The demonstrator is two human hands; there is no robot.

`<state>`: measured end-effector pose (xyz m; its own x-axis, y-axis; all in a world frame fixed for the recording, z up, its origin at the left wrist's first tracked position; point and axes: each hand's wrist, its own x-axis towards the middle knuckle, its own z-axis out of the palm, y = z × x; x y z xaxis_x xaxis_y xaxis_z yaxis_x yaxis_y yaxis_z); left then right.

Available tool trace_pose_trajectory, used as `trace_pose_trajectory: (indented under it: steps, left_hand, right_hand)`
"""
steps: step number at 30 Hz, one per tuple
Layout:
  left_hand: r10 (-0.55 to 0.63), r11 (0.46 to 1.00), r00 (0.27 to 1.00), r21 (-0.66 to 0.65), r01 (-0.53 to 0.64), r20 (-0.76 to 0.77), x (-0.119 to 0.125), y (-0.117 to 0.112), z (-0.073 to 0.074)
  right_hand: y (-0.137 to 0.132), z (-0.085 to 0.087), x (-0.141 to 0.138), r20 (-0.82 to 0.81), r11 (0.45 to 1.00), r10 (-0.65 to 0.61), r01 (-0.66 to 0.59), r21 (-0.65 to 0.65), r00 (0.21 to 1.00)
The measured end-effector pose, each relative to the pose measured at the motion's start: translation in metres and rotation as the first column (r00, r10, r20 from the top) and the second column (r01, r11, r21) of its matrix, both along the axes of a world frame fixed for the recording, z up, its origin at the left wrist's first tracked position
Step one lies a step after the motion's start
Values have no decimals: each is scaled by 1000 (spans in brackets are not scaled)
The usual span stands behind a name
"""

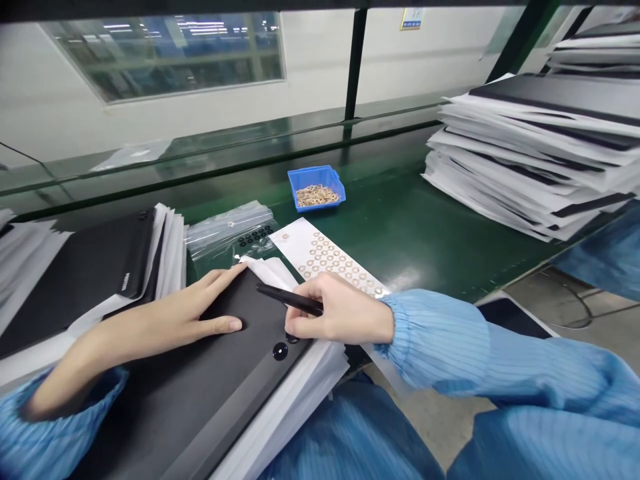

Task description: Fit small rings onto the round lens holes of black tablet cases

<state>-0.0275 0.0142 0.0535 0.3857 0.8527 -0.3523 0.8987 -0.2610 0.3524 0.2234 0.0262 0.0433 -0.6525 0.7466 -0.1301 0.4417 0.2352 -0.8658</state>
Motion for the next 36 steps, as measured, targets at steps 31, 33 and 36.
trace_pose_trajectory:
  steps: [31,33,36]
  left_hand:
    - [-196,844,976,490,218,-97,26,-26,1]
    - [-342,825,936,451,342,-83,39,-39,5]
    - [-452,830,887,321,456,-91,50,-50,9]
  right_hand:
    - [-15,-8,15,-216,849,15,102,518,976]
    - [-16,-6,20,-353,850,-116,276,448,929]
    - [-21,-3,22,-418,879,-194,347,328,887]
